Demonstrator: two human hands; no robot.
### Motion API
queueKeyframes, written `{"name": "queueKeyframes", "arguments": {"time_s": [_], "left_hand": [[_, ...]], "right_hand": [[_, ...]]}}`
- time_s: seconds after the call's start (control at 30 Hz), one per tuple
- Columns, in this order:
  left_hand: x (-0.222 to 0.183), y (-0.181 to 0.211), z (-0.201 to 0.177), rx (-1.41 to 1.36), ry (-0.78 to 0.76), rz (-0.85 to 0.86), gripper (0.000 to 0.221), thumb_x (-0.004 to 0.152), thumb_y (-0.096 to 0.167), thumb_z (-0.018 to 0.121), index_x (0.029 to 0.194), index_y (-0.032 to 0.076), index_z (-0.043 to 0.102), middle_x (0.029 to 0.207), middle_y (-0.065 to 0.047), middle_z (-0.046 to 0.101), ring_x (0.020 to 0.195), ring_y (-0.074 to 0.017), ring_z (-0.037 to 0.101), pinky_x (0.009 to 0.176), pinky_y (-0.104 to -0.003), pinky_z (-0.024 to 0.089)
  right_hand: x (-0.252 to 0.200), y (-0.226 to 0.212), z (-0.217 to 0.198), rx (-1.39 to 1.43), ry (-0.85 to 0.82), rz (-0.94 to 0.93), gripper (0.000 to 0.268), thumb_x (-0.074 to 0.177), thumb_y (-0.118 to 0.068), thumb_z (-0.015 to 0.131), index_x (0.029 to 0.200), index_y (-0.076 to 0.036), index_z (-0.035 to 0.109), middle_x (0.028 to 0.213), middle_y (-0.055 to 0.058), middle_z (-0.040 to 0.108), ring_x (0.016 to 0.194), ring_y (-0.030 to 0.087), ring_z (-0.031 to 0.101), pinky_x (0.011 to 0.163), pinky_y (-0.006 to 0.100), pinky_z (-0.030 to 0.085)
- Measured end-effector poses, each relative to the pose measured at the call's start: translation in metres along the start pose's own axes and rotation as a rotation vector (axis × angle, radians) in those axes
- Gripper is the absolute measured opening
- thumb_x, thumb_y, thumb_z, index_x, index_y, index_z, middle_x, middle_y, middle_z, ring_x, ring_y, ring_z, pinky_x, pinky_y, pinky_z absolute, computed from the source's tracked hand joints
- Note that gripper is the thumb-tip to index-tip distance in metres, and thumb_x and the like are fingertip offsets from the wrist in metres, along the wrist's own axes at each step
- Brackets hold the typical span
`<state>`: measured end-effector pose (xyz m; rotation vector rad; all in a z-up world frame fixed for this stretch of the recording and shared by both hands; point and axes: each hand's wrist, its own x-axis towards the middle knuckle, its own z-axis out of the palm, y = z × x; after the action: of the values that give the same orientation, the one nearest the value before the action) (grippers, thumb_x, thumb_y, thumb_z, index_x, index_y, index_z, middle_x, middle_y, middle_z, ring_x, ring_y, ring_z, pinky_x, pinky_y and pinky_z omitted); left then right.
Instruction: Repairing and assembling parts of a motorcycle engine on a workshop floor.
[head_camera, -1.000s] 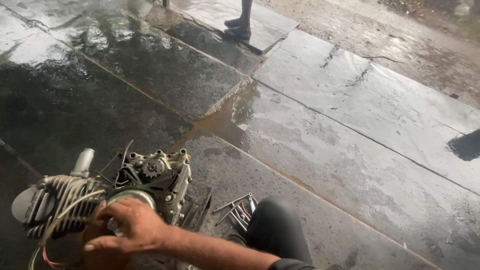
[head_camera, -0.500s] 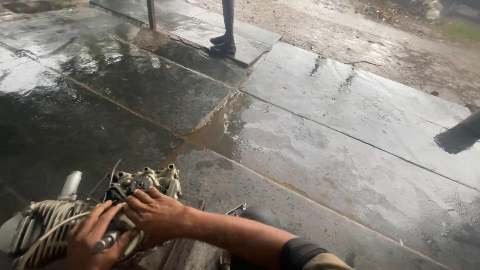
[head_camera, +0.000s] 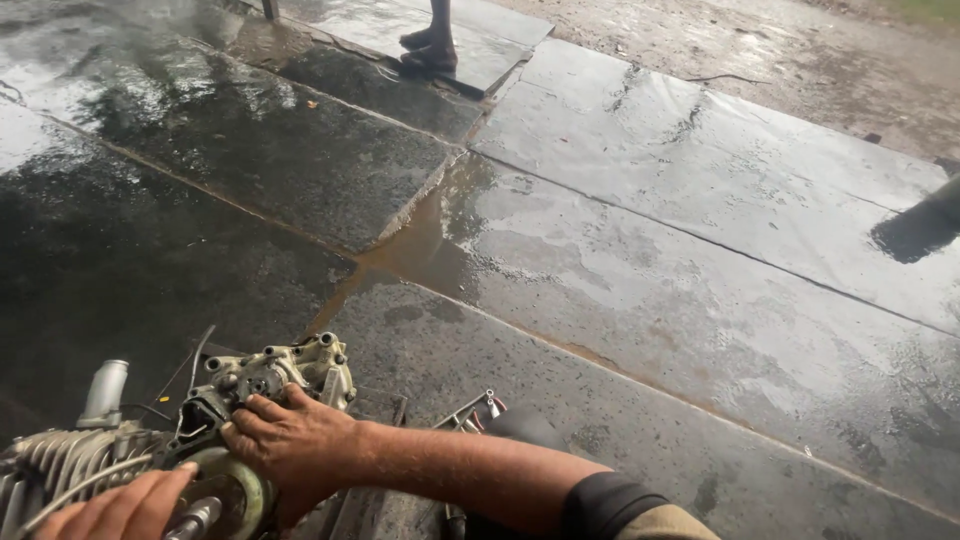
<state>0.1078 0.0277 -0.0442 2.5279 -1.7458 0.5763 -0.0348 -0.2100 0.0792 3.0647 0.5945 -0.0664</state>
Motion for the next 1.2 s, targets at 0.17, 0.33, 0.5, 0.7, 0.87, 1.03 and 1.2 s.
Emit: {"name": "queueKeyframes", "arguments": {"time_s": [0.17, 0.33, 0.5, 0.7, 0.87, 1.03, 1.2], "left_hand": [[-0.017, 0.014, 0.071, 0.438, 0.464, 0.260, 0.038, 0.090, 0.028, 0.052, 0.102, 0.002, 0.076, 0.090, -0.013, 0.075, 0.075, -0.0258, 0.073, 0.069, -0.047, 0.047], [-0.029, 0.016, 0.107, 0.782, -0.267, 0.112, 0.019, 0.086, 0.014, 0.057, 0.083, 0.000, 0.070, 0.069, -0.014, 0.063, 0.065, -0.0273, 0.061, 0.062, -0.053, 0.044], [0.012, 0.072, 0.033, 0.858, -0.470, -0.397, 0.019, 0.092, 0.027, 0.060, 0.083, 0.015, 0.072, 0.075, -0.004, 0.067, 0.076, -0.0203, 0.061, 0.076, -0.043, 0.043], [-0.015, 0.052, 0.085, 0.889, -0.476, -0.472, 0.028, 0.097, 0.020, 0.068, 0.069, 0.018, 0.071, 0.065, -0.001, 0.065, 0.070, -0.0169, 0.063, 0.063, -0.033, 0.040], [-0.014, 0.047, 0.067, 0.717, -0.546, -0.459, 0.030, 0.099, 0.020, 0.070, 0.069, 0.021, 0.073, 0.064, 0.002, 0.069, 0.064, -0.0112, 0.067, 0.064, -0.027, 0.049], [-0.015, 0.045, 0.067, 0.774, -0.583, -0.489, 0.037, 0.107, 0.018, 0.066, 0.070, 0.022, 0.072, 0.065, 0.005, 0.070, 0.062, -0.0090, 0.069, 0.060, -0.025, 0.051], [0.039, 0.082, -0.033, 0.614, -0.771, -0.605, 0.019, 0.099, 0.023, 0.068, 0.084, 0.026, 0.079, 0.083, 0.006, 0.079, 0.077, -0.0095, 0.078, 0.070, -0.028, 0.059]], "right_hand": [[0.002, -0.002, -0.001, 0.018, -0.019, -0.023, 0.131, 0.064, -0.084, 0.072, 0.151, 0.006, 0.033, 0.155, 0.028, 0.038, 0.146, 0.043, 0.034, 0.112, 0.067, 0.036], [0.004, -0.005, 0.003, 0.013, -0.041, 0.054, 0.130, 0.065, -0.084, 0.069, 0.152, 0.004, 0.031, 0.155, 0.024, 0.040, 0.148, 0.040, 0.033, 0.112, 0.065, 0.037], [-0.004, -0.007, 0.006, 0.021, 0.046, 0.065, 0.124, 0.068, -0.081, 0.067, 0.152, 0.004, 0.033, 0.153, 0.025, 0.044, 0.147, 0.039, 0.038, 0.112, 0.064, 0.038], [-0.001, -0.018, 0.024, -0.087, 0.115, 0.112, 0.109, 0.082, -0.076, 0.056, 0.153, 0.003, 0.034, 0.153, 0.027, 0.044, 0.147, 0.042, 0.041, 0.115, 0.067, 0.037], [0.002, -0.028, 0.023, -0.129, 0.200, 0.176, 0.100, 0.093, -0.074, 0.045, 0.157, 0.003, 0.031, 0.156, 0.028, 0.043, 0.149, 0.044, 0.040, 0.120, 0.066, 0.036], [0.001, -0.024, 0.021, -0.029, 0.172, 0.163, 0.098, 0.088, -0.073, 0.050, 0.154, -0.003, 0.030, 0.156, 0.031, 0.038, 0.147, 0.048, 0.038, 0.114, 0.068, 0.036], [-0.004, -0.023, 0.009, 0.079, 0.179, 0.128, 0.098, 0.087, -0.073, 0.052, 0.153, -0.002, 0.035, 0.157, 0.030, 0.037, 0.150, 0.046, 0.035, 0.115, 0.070, 0.034]]}}
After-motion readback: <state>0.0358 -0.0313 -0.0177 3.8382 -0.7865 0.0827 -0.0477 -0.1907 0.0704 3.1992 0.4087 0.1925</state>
